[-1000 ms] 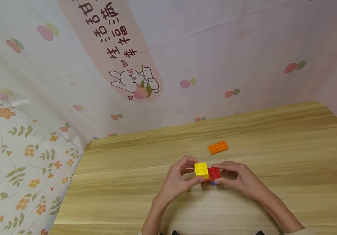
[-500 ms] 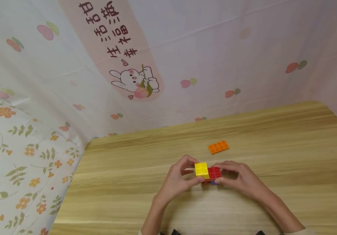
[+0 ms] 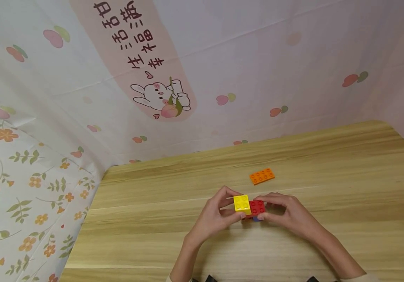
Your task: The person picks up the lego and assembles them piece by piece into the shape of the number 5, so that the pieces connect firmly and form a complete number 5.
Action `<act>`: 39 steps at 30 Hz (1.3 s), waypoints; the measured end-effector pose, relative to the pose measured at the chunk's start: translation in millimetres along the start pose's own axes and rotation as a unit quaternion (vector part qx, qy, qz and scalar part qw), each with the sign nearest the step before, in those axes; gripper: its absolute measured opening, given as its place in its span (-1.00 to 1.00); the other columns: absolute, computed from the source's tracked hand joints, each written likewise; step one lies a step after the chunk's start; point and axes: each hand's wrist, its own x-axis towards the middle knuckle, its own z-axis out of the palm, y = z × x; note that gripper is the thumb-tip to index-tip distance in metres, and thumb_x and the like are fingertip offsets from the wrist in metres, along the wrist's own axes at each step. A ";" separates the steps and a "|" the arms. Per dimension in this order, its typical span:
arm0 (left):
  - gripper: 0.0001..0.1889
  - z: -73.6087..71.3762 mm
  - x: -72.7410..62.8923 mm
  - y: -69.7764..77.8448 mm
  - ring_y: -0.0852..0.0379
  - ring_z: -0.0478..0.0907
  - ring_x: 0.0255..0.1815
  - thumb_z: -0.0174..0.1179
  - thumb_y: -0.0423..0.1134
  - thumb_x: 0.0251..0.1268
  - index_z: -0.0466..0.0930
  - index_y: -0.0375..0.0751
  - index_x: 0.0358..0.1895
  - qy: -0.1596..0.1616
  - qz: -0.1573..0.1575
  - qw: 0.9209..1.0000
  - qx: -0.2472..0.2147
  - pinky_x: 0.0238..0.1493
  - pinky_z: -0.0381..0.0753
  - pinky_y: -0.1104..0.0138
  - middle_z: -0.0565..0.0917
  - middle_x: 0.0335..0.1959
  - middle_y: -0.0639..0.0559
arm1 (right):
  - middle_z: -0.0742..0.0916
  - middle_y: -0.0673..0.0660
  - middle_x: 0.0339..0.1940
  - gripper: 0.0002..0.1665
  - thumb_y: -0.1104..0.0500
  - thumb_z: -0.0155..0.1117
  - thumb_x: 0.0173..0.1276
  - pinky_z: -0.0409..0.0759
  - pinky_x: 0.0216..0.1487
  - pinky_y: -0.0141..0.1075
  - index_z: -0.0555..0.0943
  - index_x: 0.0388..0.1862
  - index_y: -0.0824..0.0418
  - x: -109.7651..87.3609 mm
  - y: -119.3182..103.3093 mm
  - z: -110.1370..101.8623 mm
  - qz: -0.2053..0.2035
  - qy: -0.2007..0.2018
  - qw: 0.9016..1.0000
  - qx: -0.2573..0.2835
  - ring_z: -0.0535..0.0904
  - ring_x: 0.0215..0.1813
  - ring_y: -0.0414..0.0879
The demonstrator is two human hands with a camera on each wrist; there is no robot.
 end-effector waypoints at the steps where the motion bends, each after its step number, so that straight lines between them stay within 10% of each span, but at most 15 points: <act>1: -0.60 0.1 0.3 -0.6 0.20 0.54 0.00 0.31 -0.41 0.09 0.38 -0.19 -0.02 -0.003 0.005 1.000 0.005 -0.17 0.56 0.44 0.56 0.00 0.00 | 0.66 -0.06 -0.02 -0.56 0.20 0.41 0.11 0.50 -0.07 -0.43 0.63 0.03 0.05 -0.2 0.1 0.1 0.001 0.001 1.000 -0.001 0.52 -0.02 -0.28; 14: -0.45 -2.8 -4.1 27.9 0.18 0.58 -0.08 0.28 -0.50 0.08 0.26 -0.24 0.12 -0.009 0.093 0.990 0.106 -0.05 0.53 0.41 0.59 -0.12 -0.18 | 0.67 -0.06 -0.04 -0.54 0.19 0.44 0.08 0.43 -0.03 -0.55 0.64 0.02 0.04 -0.4 -0.6 1.1 -0.004 0.007 1.000 -0.005 0.50 0.02 -0.31; 39: -0.63 -4.2 -2.8 28.3 0.19 0.57 -0.09 0.27 -0.50 0.09 0.39 -0.32 -0.04 -0.010 0.092 0.991 0.095 -0.09 0.57 0.36 0.58 -0.10 -0.16 | 0.67 -0.10 -0.05 -0.53 0.16 0.46 0.06 0.50 -0.07 -0.45 0.64 0.01 0.01 -0.1 1.0 1.3 0.002 0.011 1.000 -0.030 0.52 -0.02 -0.30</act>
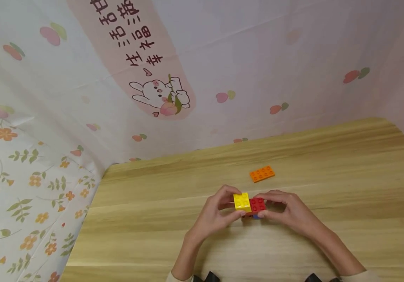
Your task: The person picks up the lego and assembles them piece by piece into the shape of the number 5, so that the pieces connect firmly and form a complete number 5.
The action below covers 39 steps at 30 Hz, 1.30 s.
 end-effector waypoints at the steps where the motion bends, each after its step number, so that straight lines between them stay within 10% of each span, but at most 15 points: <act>1: -0.63 0.3 0.5 -0.3 0.19 0.57 -0.08 0.27 -0.50 0.09 0.39 -0.31 -0.04 -0.001 -0.004 1.000 -0.009 -0.09 0.56 0.37 0.58 -0.10 -0.16 | 0.67 -0.09 -0.05 -0.53 0.17 0.46 0.06 0.50 -0.08 -0.45 0.64 0.01 0.01 0.3 0.0 -0.6 0.000 0.001 1.000 0.002 0.52 -0.03 -0.30; 16: -0.64 5.5 0.2 -12.7 0.12 0.53 -0.01 0.23 -0.53 0.11 0.38 -0.35 -0.02 0.003 -0.022 0.991 -0.132 -0.19 0.60 0.36 0.51 -0.04 -0.16 | 0.67 -0.08 -0.05 -0.54 0.19 0.44 0.08 0.41 -0.02 -0.55 0.64 0.02 0.04 1.0 0.5 -2.6 -0.002 -0.006 1.000 0.025 0.48 0.01 -0.30; 39: -0.64 6.8 -1.7 -12.5 0.18 0.55 -0.04 0.27 -0.54 0.06 0.42 -0.33 -0.06 0.031 -0.038 0.990 -0.129 -0.23 0.61 0.34 0.56 -0.06 -0.13 | 0.66 -0.08 -0.04 -0.54 0.20 0.43 0.09 0.46 -0.04 -0.48 0.63 0.03 0.05 -0.5 0.7 -1.9 -0.010 -0.005 0.999 0.032 0.50 0.00 -0.28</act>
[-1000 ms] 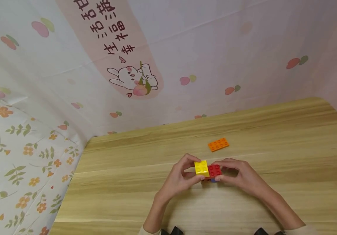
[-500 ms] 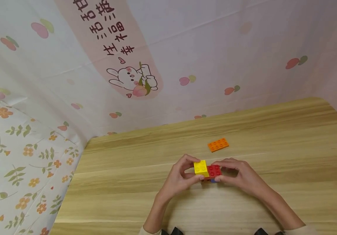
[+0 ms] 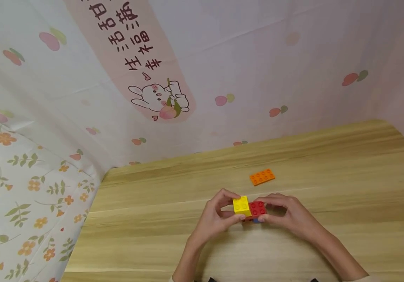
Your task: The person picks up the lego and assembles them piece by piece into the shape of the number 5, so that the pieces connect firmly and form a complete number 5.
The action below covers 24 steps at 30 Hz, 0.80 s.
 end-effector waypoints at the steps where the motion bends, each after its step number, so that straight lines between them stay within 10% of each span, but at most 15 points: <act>1: -0.64 0.4 0.2 0.2 0.19 0.55 -0.04 0.27 -0.54 0.06 0.42 -0.33 -0.06 0.000 -0.001 1.000 0.003 -0.23 0.61 0.35 0.56 -0.06 -0.13 | 0.66 -0.08 -0.04 -0.54 0.19 0.43 0.09 0.47 -0.05 -0.47 0.63 0.03 0.04 -0.4 0.2 -0.5 0.001 -0.001 1.000 -0.001 0.51 -0.01 -0.28; 24: -0.64 0.8 -0.7 3.1 0.18 0.58 -0.09 0.30 -0.52 0.04 0.44 -0.33 -0.07 0.002 0.021 0.998 0.064 -0.27 0.62 0.37 0.60 -0.09 -0.15 | 0.68 -0.07 -0.06 -0.51 0.23 0.47 0.02 0.37 -0.03 -0.62 0.64 0.00 0.07 1.6 0.8 1.2 -0.019 0.017 1.000 -0.016 0.47 0.03 -0.35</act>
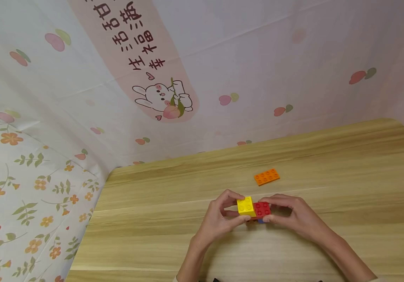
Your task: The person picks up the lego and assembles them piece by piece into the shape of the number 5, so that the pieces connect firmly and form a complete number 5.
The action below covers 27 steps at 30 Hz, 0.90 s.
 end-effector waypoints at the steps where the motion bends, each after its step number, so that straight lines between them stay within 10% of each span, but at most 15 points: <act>1: -0.64 0.0 0.5 0.3 0.17 0.58 -0.09 0.30 -0.52 0.04 0.45 -0.33 -0.07 0.001 0.003 1.000 0.002 -0.27 0.62 0.37 0.60 -0.09 -0.15 | 0.68 -0.07 -0.06 -0.51 0.23 0.47 0.02 0.37 -0.03 -0.62 0.64 0.00 0.07 0.6 0.0 -0.5 -0.001 0.000 1.000 0.000 0.47 0.03 -0.36; 27: -0.65 2.0 1.2 -0.2 0.19 0.57 -0.10 0.31 -0.53 0.00 0.46 -0.31 -0.11 -0.003 0.020 0.999 0.037 -0.28 0.61 0.42 0.61 -0.10 -0.15 | 0.67 -0.08 -0.03 -0.51 0.21 0.45 0.06 0.41 -0.02 -0.55 0.63 0.03 -0.01 -1.9 0.2 -0.9 0.003 -0.008 1.000 0.000 0.50 0.02 -0.30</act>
